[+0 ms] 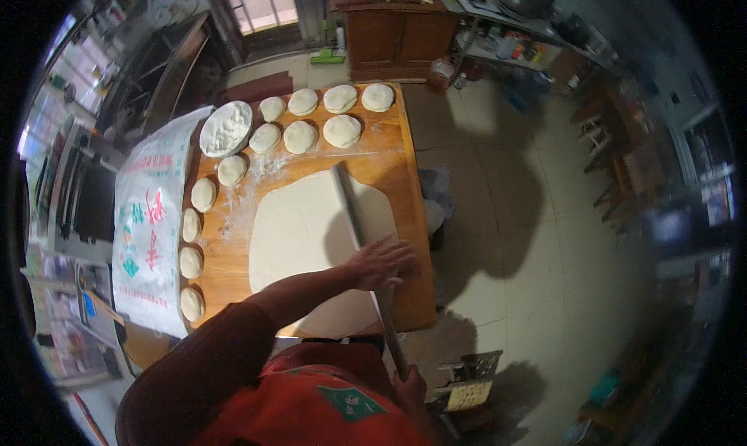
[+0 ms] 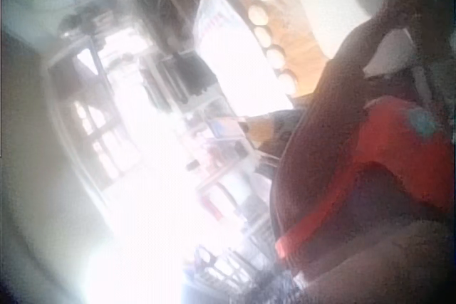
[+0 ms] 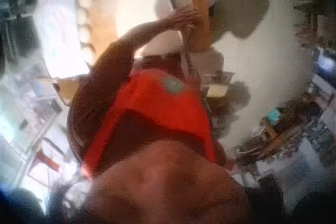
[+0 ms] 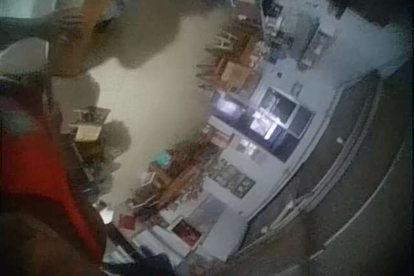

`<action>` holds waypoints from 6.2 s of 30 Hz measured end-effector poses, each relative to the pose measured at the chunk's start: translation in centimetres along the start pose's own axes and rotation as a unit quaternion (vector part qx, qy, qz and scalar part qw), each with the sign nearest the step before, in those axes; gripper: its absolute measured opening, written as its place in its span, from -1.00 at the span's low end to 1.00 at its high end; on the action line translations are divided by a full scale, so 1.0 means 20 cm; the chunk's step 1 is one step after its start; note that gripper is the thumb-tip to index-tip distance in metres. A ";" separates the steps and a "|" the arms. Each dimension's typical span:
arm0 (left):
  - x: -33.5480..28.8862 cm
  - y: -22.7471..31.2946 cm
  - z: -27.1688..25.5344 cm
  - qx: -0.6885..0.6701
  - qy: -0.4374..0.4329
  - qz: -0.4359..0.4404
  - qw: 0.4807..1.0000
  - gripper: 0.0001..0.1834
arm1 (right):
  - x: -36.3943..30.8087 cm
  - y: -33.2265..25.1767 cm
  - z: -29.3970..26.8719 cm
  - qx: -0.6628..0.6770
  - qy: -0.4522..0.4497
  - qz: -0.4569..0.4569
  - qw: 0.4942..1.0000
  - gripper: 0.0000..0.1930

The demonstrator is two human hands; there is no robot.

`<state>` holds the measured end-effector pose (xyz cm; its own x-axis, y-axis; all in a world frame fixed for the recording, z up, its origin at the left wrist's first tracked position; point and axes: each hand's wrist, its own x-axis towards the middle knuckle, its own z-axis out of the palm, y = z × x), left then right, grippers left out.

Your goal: The person rolls dough balls into thin round sheets on a floured wooden table using a rolling pin. They place the rolled sheets onto a hot griddle, flip them with a wooden spatula, and brush the griddle surface with oil. The person repeats the rolling and cooking steps for multiple dough pieces.

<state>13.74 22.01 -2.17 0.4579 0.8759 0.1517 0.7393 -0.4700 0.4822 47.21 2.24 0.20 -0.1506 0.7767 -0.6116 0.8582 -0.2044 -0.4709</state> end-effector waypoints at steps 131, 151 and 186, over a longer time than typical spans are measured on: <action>-6.07 3.51 -1.64 0.597 0.165 -0.777 -0.108 -0.35 | -2.64 -3.38 4.90 -0.532 -0.623 -0.570 0.062 -0.58; -2.15 0.93 0.49 -0.220 0.612 -0.480 -0.588 -0.71 | -3.53 -1.86 3.55 -0.109 -0.635 -0.722 -0.253 -0.45; -4.62 1.68 0.08 -0.195 0.717 -0.663 -0.090 -0.64 | -2.78 -4.93 3.52 0.265 0.000 -0.839 0.475 -0.57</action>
<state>-2.96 -74.91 -1.26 -0.3431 -0.7623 -0.5487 -0.6011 -0.2708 0.7519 -63.66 -62.76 35.85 -0.4048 0.1119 0.9075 -0.7145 0.5806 -0.3903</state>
